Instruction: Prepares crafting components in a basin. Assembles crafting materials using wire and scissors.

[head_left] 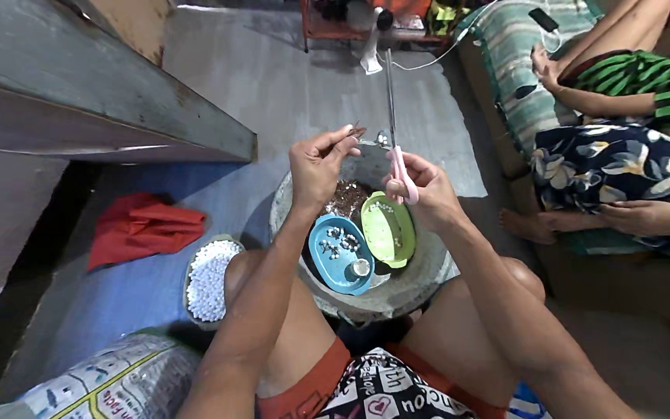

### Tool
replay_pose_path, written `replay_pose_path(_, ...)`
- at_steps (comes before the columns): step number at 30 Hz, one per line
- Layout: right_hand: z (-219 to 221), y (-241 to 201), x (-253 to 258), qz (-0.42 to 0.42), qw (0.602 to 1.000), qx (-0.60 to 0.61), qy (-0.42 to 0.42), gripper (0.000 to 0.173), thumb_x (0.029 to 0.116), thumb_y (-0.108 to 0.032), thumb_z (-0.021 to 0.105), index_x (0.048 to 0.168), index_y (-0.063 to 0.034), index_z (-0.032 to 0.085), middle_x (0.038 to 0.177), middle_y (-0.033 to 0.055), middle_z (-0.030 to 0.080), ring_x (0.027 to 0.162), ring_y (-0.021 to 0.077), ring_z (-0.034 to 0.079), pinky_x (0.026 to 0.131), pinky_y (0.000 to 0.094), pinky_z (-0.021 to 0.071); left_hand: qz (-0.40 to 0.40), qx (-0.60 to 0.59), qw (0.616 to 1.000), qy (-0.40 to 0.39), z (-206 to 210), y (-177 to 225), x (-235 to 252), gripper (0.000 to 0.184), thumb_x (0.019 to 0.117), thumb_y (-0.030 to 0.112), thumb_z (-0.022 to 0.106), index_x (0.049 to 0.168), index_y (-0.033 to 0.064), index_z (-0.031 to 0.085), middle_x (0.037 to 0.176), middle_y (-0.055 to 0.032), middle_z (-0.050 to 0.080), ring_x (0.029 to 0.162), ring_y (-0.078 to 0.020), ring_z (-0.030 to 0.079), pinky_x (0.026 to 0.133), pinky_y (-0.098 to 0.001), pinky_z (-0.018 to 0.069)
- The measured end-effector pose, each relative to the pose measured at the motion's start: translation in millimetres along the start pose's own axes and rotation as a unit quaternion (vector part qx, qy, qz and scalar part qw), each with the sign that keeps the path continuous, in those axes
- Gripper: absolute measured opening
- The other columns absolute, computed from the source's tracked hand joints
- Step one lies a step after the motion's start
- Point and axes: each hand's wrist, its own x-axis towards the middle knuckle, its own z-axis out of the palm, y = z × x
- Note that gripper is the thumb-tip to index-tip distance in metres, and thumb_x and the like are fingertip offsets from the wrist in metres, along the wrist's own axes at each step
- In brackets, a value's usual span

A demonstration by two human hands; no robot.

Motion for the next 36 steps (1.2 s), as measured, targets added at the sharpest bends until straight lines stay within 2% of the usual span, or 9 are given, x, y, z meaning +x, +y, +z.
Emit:
replay_pose_path(3,-7,3,-4,0.03,0.999,0.015,-0.036,0.063,0.0852,-0.028,0.084,0.14,-0.0094,0.06,0.093,0.0093,0.069,0.07,0.0153,0.065,0.063,0.0312,0.0596,0.015,0.006,0.999,0.031,-2,2,0,0.019,0.0948,0.0,0.071,0.112,-0.0063,0.073,0.097,-0.0121,0.078,0.084,-0.0219,0.077,0.08,-0.0369,0.0664)
replay_pose_path(7,-1,9,-12,0.07,0.995,0.011,-0.065,0.058,0.0847,-0.023,0.085,0.136,-0.0074,0.063,0.09,0.0105,0.07,0.072,0.0184,0.068,0.068,0.0344,0.0621,0.026,0.044,0.997,0.063,-6,-1,3,0.017,0.0955,0.003,0.071,0.111,-0.0035,0.075,0.098,-0.0103,0.078,0.086,-0.0204,0.077,0.081,-0.0365,0.0663)
replay_pose_path(13,4,14,-18,0.095,0.993,0.014,-0.062,0.059,0.0868,-0.026,0.083,0.138,-0.0055,0.061,0.094,0.0122,0.071,0.075,0.0196,0.07,0.07,0.0346,0.063,0.021,0.09,0.995,0.048,-4,-5,2,0.017,0.0968,0.008,0.072,0.111,0.0001,0.076,0.095,-0.0056,0.078,0.084,-0.0147,0.076,0.078,-0.032,0.0652)
replay_pose_path(20,-1,19,-19,0.105,0.993,0.005,-0.061,0.061,0.0858,-0.028,0.084,0.138,-0.006,0.061,0.094,0.0124,0.071,0.074,0.019,0.069,0.071,0.0345,0.0626,-0.008,0.084,0.996,0.021,-6,-6,2,0.018,0.0974,0.008,0.071,0.113,0.0003,0.076,0.096,-0.0054,0.078,0.082,-0.0135,0.076,0.078,-0.0303,0.065)
replay_pose_path(27,-3,22,-16,0.085,0.994,-0.012,-0.065,0.064,0.085,-0.031,0.085,0.139,-0.0074,0.061,0.091,0.0116,0.07,0.072,0.0187,0.069,0.068,0.0341,0.062,-0.016,0.069,0.997,0.006,-6,-8,4,0.018,0.0974,0.008,0.071,0.112,-0.0007,0.075,0.095,-0.0064,0.078,0.081,-0.0158,0.076,0.077,-0.0326,0.0659)
replay_pose_path(36,-3,24,-15,0.068,0.995,-0.029,-0.061,0.063,0.084,-0.025,0.085,0.14,-0.0085,0.06,0.089,0.0089,0.07,0.071,0.0164,0.067,0.067,0.0323,0.0614,-0.028,0.046,0.999,-0.009,-6,-9,4,0.017,0.097,0.007,0.071,0.112,-0.0011,0.075,0.097,-0.0077,0.078,0.081,-0.0177,0.076,0.076,-0.0342,0.0665)
